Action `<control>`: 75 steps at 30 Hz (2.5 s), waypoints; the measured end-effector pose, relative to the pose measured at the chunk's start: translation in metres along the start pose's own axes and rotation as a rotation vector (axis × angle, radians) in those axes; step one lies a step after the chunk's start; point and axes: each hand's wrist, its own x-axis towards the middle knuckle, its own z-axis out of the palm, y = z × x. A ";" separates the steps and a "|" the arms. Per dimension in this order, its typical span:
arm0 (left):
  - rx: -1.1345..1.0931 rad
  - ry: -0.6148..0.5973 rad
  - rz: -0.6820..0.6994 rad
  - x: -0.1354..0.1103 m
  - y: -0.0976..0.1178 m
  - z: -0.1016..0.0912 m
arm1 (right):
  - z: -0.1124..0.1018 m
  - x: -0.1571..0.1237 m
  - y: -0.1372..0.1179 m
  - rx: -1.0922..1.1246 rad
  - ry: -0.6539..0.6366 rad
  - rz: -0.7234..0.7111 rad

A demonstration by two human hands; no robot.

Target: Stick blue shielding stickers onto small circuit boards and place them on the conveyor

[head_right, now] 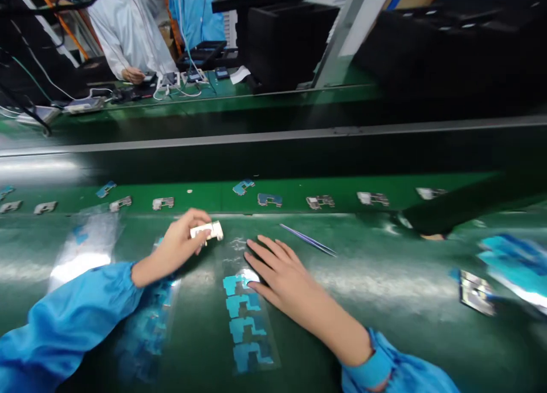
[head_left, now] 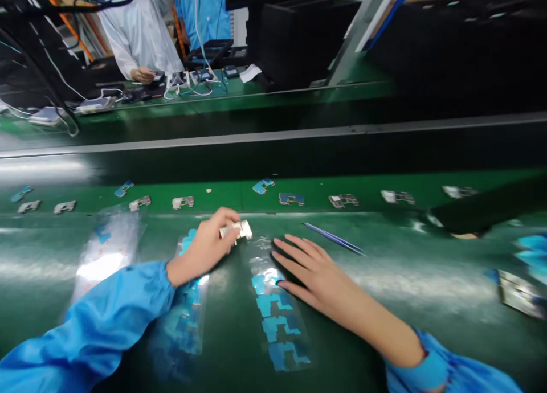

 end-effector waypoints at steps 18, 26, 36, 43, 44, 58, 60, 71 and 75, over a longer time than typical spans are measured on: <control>0.101 -0.257 0.448 -0.043 -0.016 0.054 | 0.018 -0.021 -0.023 -0.114 0.270 -0.078; 0.158 -0.268 0.524 -0.042 -0.016 0.054 | 0.014 -0.023 -0.023 -0.087 0.230 -0.201; 0.025 -0.273 0.485 -0.043 -0.009 0.048 | -0.007 -0.020 -0.053 0.361 0.507 0.022; -0.374 -0.206 0.194 -0.061 0.014 0.055 | -0.011 -0.022 -0.053 0.961 0.448 0.686; -0.421 -0.218 0.139 -0.065 0.016 0.057 | -0.008 -0.023 -0.052 0.992 0.417 0.720; -0.859 -0.214 -0.301 -0.085 0.013 0.084 | 0.011 -0.023 -0.058 1.012 0.389 0.849; -0.871 -0.211 -0.329 -0.085 0.014 0.083 | 0.008 -0.020 -0.058 0.998 0.391 0.847; -0.938 -0.329 -0.272 -0.083 0.009 0.076 | 0.005 -0.016 -0.058 0.994 0.343 0.803; -1.009 -0.408 -0.216 -0.079 0.008 0.068 | 0.006 -0.020 -0.055 0.951 0.335 0.804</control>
